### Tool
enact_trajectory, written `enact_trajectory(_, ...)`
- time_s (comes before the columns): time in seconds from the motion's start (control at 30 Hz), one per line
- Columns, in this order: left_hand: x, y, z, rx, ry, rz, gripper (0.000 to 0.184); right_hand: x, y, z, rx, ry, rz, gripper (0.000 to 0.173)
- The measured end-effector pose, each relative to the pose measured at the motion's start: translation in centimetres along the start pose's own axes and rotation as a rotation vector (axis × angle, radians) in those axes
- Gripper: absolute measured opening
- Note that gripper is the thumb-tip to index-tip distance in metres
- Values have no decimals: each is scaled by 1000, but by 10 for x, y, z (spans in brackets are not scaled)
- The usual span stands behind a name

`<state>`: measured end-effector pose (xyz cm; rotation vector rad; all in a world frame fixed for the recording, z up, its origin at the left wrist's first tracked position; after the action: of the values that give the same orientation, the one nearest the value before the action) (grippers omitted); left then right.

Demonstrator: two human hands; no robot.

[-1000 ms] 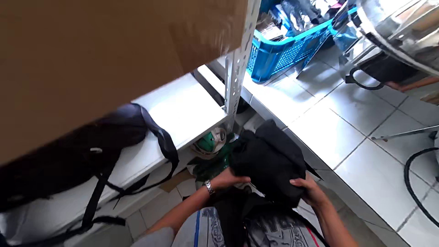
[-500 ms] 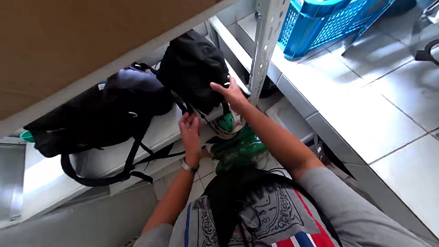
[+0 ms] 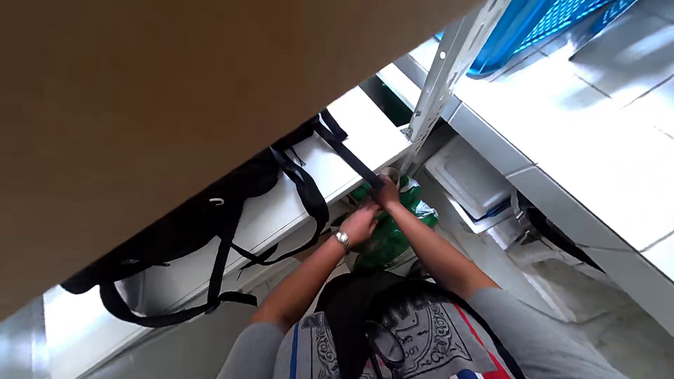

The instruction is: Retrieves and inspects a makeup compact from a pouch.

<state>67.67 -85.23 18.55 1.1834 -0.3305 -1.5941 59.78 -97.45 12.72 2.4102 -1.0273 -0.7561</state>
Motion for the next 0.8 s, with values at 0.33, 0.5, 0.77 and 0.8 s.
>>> enact_trajectory(0.33, -1, -55, -55, 383, 73, -183, 39, 2, -21, 17, -469, 357, -110, 42)
enact_trajectory(0.5, 2, -57, -34, 332, 110, -195, 43, 20, -15, 11, -284, 449, -123, 44)
enact_trajectory(0.77, 9, -50, -48, 244, 203, -82, 61, -19, 32, -20, -331, 388, -294, 29)
enact_trajectory(0.8, 12, -53, -50, 251, 195, -84, 59, -30, 34, -22, -404, 467, -292, 24)
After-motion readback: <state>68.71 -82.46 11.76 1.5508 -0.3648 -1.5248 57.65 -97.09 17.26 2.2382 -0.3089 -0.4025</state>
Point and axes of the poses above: each hand's wrist, its own x-axis towards the middle knuckle, its own y-axis out of the back of the hand, z = x × y, the point moved 1 cm from there along x, towards the middle knuckle, and after that the axes turned 11 degrees about y, right-handed, at the moved point
